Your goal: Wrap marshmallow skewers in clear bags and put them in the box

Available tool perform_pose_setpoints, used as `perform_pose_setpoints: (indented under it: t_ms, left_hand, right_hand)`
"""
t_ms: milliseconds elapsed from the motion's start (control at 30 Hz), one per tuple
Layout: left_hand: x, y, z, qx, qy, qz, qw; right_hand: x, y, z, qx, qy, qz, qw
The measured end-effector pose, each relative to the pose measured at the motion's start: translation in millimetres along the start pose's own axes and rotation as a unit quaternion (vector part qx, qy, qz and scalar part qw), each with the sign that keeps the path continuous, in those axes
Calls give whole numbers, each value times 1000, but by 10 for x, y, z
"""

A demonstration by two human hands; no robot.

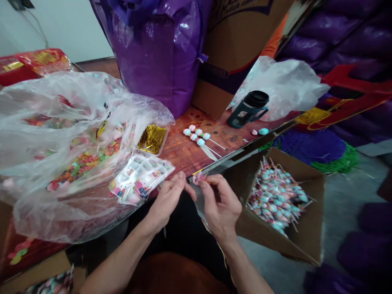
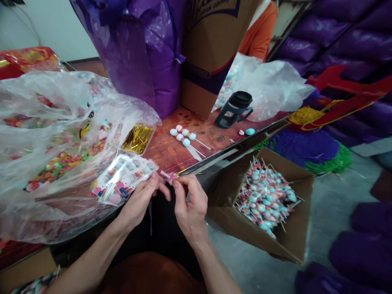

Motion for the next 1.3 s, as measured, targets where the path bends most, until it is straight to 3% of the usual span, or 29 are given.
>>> perform_pose_setpoints:
  t_ms: [100,233,333,400,467,533,633,700,800,900,1033,1133,1300]
  left_hand:
    - [-29,137,159,-32,-41,13,999]
    - [-43,277,265,-67,-42,7,997]
    - [-47,297,275,-7,-10,0,1000]
    - [-43,226,189,82,44,11,996]
    - [-45,-50,21,186,119,-31,975]
    - [-74,-509,-170,288,176,-130,932]
    - [-73,-1137,-267,443,161,-221,854]
    - [-41,-1411,-242,502,138,-236,821]
    - [6,-1641,-157,496,112,-243,826]
    - [1,-1772,-167,460,111,-262,841]
    - [-23,-1841,-273,508,118,-243,818]
    - [-11,-1823,-271,553,108,-211,799]
    - [-12,-1798,-234,554,101,-250,787]
  right_hand:
    - [-92,-104,-67,18,24,-3,1000]
    - [-376,-165,-449,88,188,23,978]
    - [-608,-127,-670,157,284,47,945]
    - [-668,-211,-836,210,327,17,921]
    - [-632,-479,-1091,262,349,-58,898]
    - [-545,-890,-1443,300,353,-143,875]
    - [-460,-1512,-2029,282,366,-243,853]
    - [-506,-1697,-2321,228,410,-275,839]
    - [-547,-1447,-2351,199,414,-243,854]
    - [-572,-918,-2044,172,368,-193,893]
    - [-543,-350,-1639,103,316,-99,938]
    - [-500,-147,-1465,65,290,-42,954]
    - [-473,66,-1228,53,259,1,965]
Point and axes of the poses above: each hand's wrist, its own x-axis towards the middle knuckle, its own y-axis out of the palm, z = x × y, the point moved 9 cm from there along x, towards the middle knuckle, and after that the axes turned 2 degrees about y, right-handed, at the moved point
